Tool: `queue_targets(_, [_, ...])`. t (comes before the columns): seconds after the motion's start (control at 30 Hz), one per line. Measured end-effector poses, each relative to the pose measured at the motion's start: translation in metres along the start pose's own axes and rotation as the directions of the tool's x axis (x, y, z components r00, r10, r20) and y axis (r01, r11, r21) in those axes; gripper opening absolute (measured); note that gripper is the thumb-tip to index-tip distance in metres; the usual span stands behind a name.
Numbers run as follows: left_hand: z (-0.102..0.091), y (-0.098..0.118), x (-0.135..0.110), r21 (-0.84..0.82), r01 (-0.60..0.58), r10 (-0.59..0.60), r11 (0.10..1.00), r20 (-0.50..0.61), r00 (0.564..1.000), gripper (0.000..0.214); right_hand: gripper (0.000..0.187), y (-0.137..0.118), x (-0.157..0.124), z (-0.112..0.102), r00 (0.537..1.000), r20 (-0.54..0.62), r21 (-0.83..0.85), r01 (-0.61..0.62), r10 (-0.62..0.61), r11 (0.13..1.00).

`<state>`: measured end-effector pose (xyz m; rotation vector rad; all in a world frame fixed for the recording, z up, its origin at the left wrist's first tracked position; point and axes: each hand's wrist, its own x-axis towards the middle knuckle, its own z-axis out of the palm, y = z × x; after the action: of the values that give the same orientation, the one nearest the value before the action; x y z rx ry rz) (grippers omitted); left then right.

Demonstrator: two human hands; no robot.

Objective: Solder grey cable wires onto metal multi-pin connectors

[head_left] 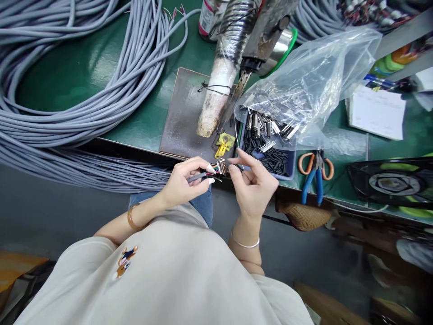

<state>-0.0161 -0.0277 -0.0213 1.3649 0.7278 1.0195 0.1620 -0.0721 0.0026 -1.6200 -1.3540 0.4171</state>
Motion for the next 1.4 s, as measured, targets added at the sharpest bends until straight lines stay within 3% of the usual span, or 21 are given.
queue_targets(0.1, [-0.001,-0.002,0.001,0.077,-0.153,0.154,0.985,-0.009,0.988,0.005,0.023,0.003,0.002,-0.001,0.986,0.153,0.053,-0.075,0.066,0.996])
queue_targets(0.2, [-0.003,-0.004,0.001,0.084,-0.278,0.280,0.957,-0.013,0.960,0.003,0.026,0.000,0.003,0.000,0.967,0.219,0.147,-0.164,0.129,0.976])
queue_targets(0.33, [-0.007,-0.002,0.002,0.083,-0.316,0.315,0.945,0.026,0.949,0.004,0.032,-0.006,0.004,0.003,0.948,0.260,0.289,-0.257,0.183,0.922])
queue_targets(0.57, [-0.006,-0.001,0.000,0.291,-0.424,0.431,0.857,0.045,0.901,0.006,0.035,-0.004,0.009,0.009,0.915,0.318,0.401,-0.367,0.248,0.840])
queue_targets(0.7, [0.000,-0.002,-0.002,0.223,-0.348,0.365,0.910,-0.037,0.930,0.010,0.036,-0.001,0.009,0.015,0.899,0.355,0.422,-0.399,0.256,0.814])
queue_targets(0.83, [0.005,-0.001,-0.002,0.085,-0.152,0.163,0.985,-0.148,0.975,0.010,0.030,-0.004,0.007,0.022,0.935,0.276,0.398,-0.323,0.223,0.859])
queue_targets(1.0, [0.008,0.005,0.003,-0.066,0.034,-0.048,0.997,-0.220,0.974,0.014,0.025,-0.005,0.006,0.024,0.958,0.223,0.359,-0.252,0.180,0.899])
queue_targets(1.4, [0.007,0.007,0.007,-0.105,0.065,-0.083,0.992,-0.182,0.980,0.013,0.019,-0.008,0.008,0.024,0.965,0.188,0.331,-0.239,0.185,0.913])
